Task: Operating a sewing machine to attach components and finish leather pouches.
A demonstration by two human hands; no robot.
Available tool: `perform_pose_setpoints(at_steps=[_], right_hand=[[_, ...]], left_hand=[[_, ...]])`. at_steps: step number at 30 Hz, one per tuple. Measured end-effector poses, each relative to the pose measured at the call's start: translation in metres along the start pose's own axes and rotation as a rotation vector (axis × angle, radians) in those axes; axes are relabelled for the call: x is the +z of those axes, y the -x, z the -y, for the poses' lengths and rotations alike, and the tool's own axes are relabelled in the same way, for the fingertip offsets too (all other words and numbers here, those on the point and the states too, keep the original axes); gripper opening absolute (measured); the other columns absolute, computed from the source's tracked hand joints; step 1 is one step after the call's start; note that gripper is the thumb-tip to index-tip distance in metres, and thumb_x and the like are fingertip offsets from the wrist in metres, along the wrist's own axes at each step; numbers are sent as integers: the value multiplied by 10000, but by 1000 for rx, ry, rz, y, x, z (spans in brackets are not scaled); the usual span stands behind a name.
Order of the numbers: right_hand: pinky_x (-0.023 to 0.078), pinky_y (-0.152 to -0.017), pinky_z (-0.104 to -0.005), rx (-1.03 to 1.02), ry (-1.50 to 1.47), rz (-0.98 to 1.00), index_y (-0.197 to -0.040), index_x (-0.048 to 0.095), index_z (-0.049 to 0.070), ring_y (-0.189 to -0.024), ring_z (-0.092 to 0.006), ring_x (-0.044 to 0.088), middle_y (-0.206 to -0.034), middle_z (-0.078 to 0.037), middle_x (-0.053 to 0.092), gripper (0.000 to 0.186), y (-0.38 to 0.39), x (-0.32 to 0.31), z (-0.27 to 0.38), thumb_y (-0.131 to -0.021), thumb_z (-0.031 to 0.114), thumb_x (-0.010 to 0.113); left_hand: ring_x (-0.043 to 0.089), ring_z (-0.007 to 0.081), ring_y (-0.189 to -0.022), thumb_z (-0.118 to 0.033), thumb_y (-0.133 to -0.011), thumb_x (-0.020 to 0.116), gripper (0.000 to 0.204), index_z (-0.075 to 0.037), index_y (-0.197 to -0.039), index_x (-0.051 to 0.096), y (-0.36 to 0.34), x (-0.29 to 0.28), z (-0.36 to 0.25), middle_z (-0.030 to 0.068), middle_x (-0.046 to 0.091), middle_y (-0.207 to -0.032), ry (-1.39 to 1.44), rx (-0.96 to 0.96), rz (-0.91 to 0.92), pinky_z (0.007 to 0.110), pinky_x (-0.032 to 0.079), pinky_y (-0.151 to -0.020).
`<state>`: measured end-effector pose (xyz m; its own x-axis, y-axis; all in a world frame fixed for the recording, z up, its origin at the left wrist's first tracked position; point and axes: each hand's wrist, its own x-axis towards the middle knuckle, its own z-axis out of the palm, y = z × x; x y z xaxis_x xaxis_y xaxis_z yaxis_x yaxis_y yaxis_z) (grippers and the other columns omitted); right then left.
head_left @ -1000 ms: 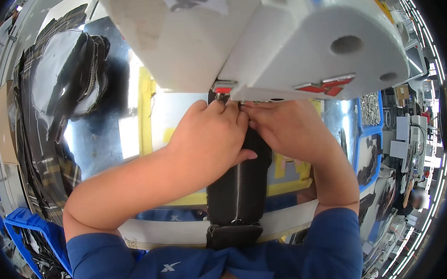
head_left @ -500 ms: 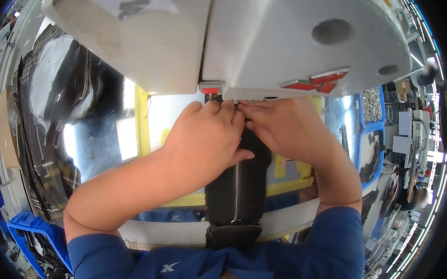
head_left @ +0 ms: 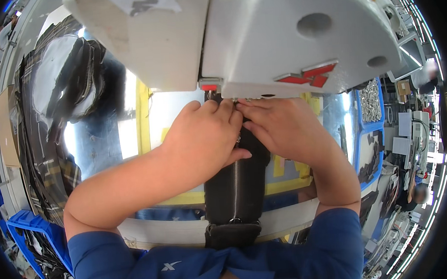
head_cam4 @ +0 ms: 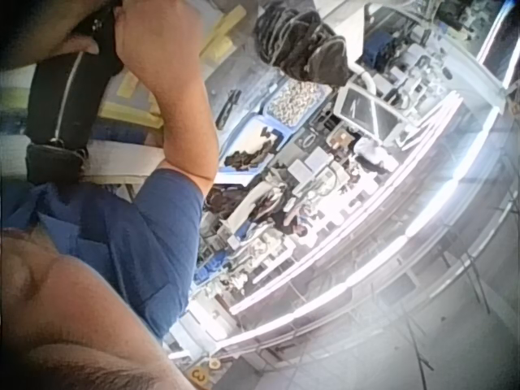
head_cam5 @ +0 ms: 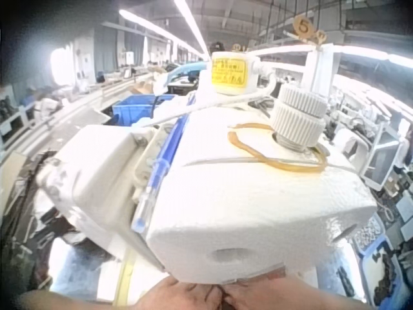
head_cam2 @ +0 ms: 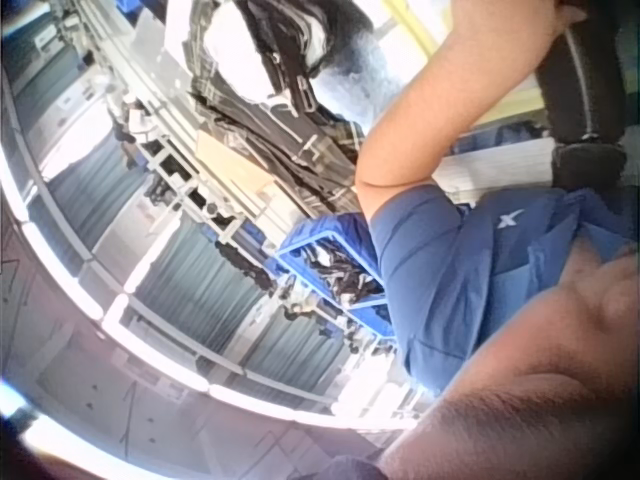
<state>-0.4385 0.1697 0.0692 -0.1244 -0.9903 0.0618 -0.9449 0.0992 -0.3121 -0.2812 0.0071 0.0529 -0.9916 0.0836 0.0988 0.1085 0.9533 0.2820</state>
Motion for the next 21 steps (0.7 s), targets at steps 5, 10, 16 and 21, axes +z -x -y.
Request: perform_pose_setpoints(at_steps=[5, 10, 16, 21], right_hand=[[610, -817, -400, 79, -21, 95, -1204, 760, 29, -1019, -283, 750, -1293, -102, 749, 309, 10, -10, -1, -955, 199, 692], [603, -941, -414, 121, -58, 65, -1203, 773, 39, -1104, -317, 739, -1270, -128, 762, 309, 32, -8, -5, -943, 195, 710], [602, -888, -401, 364, -123, -194, -1139, 793, 66, -1035, -323, 759, -1210, -146, 771, 259, 85, -37, -50, -972, 245, 707], [595, -873, -480, 993, 163, -560, -1024, 808, 39, -954, -397, 758, -1000, -210, 785, 233, 176, -77, -160, -931, 230, 714]], left_hand=[[676, 305, -1070, -554, -834, 798, 713, 20, -1237, 673, -4, 5, -3, 184, 676, -1379, 9, 55, -3, 407, 524, -897], [576, 385, -1349, -594, -850, 765, 825, 36, -1368, 640, -1, 20, -3, 202, 619, -1489, 51, 170, -58, 499, 437, -1134], [551, 399, -1376, -560, -776, 834, 865, 37, -1370, 637, -1, 22, -1, 200, 611, -1489, 7, 152, -42, 525, 412, -1163], [561, 399, -1354, -551, -802, 820, 825, 36, -1354, 644, -5, 23, -2, 200, 614, -1476, 23, 189, -80, 526, 419, -1153]])
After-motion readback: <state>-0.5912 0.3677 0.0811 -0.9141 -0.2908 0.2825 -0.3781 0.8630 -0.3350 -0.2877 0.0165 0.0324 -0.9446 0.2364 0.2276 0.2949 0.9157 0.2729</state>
